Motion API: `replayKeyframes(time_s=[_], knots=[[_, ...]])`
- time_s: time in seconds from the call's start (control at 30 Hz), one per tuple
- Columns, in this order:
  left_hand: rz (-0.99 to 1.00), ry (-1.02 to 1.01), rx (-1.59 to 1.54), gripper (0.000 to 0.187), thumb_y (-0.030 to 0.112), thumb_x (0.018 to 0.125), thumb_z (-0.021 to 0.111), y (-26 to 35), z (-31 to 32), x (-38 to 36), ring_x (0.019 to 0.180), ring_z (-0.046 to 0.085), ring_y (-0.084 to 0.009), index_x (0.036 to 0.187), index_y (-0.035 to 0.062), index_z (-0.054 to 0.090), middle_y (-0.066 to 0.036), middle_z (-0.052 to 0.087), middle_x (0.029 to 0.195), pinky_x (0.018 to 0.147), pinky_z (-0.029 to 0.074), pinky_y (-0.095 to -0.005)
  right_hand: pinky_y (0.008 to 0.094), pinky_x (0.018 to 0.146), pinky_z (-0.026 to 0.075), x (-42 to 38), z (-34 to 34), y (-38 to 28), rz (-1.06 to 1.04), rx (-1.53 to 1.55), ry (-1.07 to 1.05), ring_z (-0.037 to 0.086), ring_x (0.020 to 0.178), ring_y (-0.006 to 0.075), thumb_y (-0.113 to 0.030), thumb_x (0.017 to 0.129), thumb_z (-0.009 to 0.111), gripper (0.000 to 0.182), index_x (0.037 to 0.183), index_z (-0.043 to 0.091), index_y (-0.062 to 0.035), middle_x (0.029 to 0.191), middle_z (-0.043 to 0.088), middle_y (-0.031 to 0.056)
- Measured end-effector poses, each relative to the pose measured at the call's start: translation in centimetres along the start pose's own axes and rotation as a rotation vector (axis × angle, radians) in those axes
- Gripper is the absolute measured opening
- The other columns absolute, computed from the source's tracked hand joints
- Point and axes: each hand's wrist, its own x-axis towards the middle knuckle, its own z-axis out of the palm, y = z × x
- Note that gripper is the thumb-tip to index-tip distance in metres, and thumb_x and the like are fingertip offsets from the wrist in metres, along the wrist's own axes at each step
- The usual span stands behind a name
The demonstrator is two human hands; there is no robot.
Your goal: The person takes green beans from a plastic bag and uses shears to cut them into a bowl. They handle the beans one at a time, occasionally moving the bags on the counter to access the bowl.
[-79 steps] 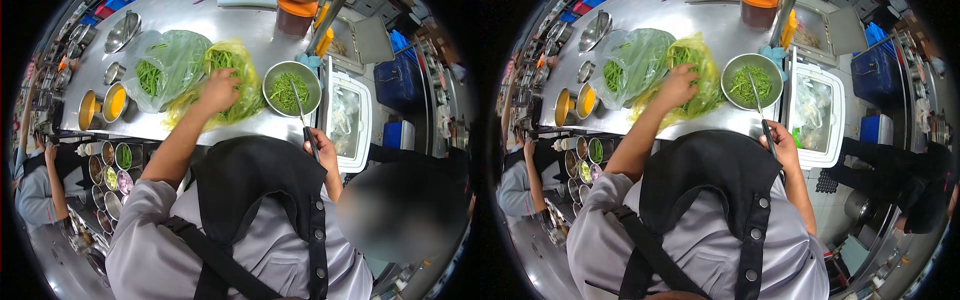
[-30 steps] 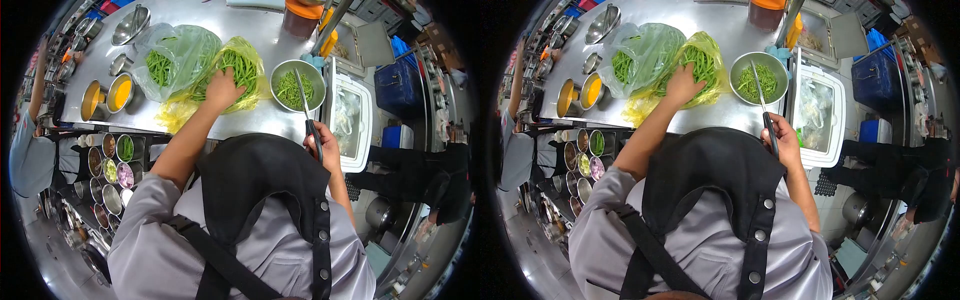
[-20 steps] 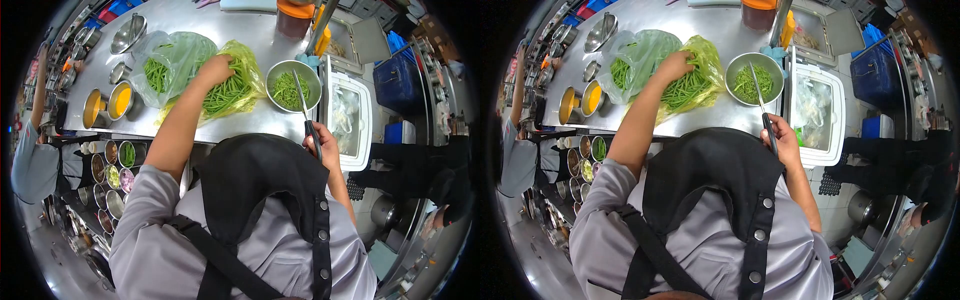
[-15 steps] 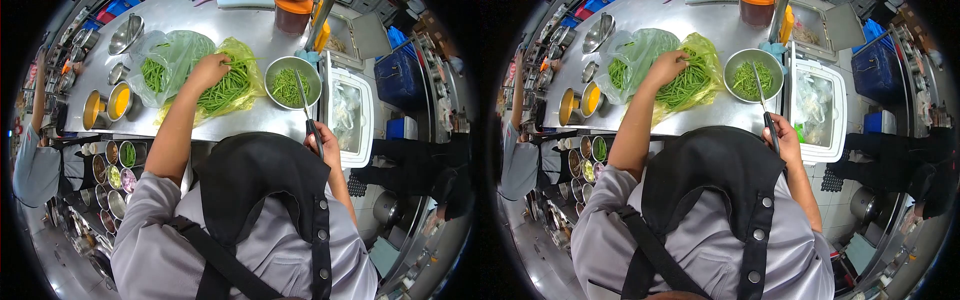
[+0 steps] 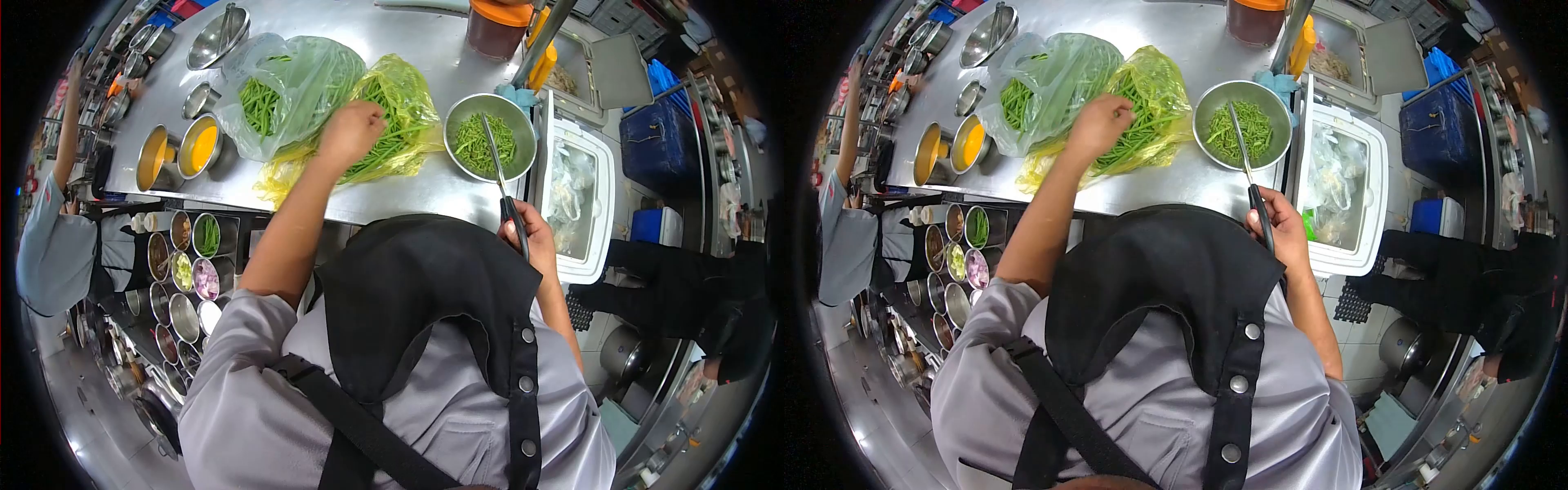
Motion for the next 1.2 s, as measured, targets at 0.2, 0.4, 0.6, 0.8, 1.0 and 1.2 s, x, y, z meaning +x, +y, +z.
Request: replayKeyframes(time_s=[0.2, 0.4, 0.6, 0.8, 1.0, 1.2], knots=[[-0.041, 0.085, 0.314, 0.042, 0.024, 0.081, 0.067, 0.6, 3.8, -0.3, 0.097, 0.059, -0.0388, 0.114, -0.0001, 0.059, -0.023, 0.062, 0.103, 0.088, 0.047, -0.0438, 0.018, 0.056, 0.038, 0.2, -0.6, 0.7, -0.024, 0.009, -0.007, 0.05, 0.063, 0.0047, -0.014, 0.088, 0.067, 0.047, 0.127, 0.048, 0.0022, 0.076, 0.057, -0.0002], [-0.143, -0.063, -0.144, 0.036, 0.02, 0.085, 0.063, -2.5, 0.2, -0.2, 0.085, 0.065, -0.0341, 0.114, -0.0011, 0.061, -0.021, 0.067, 0.096, 0.078, 0.051, -0.0415, 0.0191, 0.06, 0.04, -0.5, -0.9, 0.6, -0.008, 0.013, 0.041, 0.052, 0.066, 0.0054, -0.02, 0.087, 0.068, 0.046, 0.124, 0.05, 0.0014, 0.077, 0.058, 0.0002], [-0.338, -0.193, -0.405, 0.038, 0.016, 0.085, 0.064, -2.7, -1.2, -1.0, 0.062, 0.061, -0.0142, 0.118, -0.0031, 0.059, -0.01, 0.065, 0.081, 0.06, 0.049, -0.0281, 0.0189, 0.06, 0.04, -0.1, -0.4, 0.6, 0.003, 0.015, 0.035, 0.052, 0.066, 0.005, -0.019, 0.088, 0.068, 0.045, 0.124, 0.051, 0.0013, 0.077, 0.058, 0.0001], [-0.328, -0.122, -0.394, 0.034, 0.013, 0.084, 0.064, -2.6, 1.9, 0.1, 0.066, 0.064, -0.0198, 0.115, -0.0019, 0.061, -0.013, 0.067, 0.081, 0.063, 0.05, -0.0322, 0.0178, 0.056, 0.038, 0.3, -0.6, 1.3, -0.012, 0.01, 0.018, 0.05, 0.063, 0.0032, -0.011, 0.088, 0.066, 0.044, 0.126, 0.049, 0.0016, 0.076, 0.058, -0.0018], [-0.167, 0.178, -0.185, 0.023, 0.012, 0.083, 0.064, -1.4, -4.0, 0.2, 0.072, 0.066, -0.0249, 0.103, 0.0025, 0.069, -0.016, 0.069, 0.089, 0.067, 0.051, -0.0335, 0.0174, 0.057, 0.038, -0.4, -0.6, 0.8, 0.008, 0.046, 0.077, 0.05, 0.063, 0.0026, -0.01, 0.087, 0.067, 0.044, 0.126, 0.05, 0.0014, 0.075, 0.057, -0.0026], [-0.27, 0.245, -0.426, 0.02, 0.007, 0.085, 0.064, 0.4, -6.5, -1.2, 0.072, 0.065, -0.012, 0.103, 0.0008, 0.068, -0.009, 0.069, 0.081, 0.066, 0.05, -0.0248, 0.0185, 0.059, 0.04, 0.5, -0.6, 1.3, 0.003, 0.008, 0.031, 0.051, 0.065, 0.0042, -0.016, 0.087, 0.068, 0.045, 0.125, 0.05, 0.0017, 0.078, 0.058, -0.0008]])
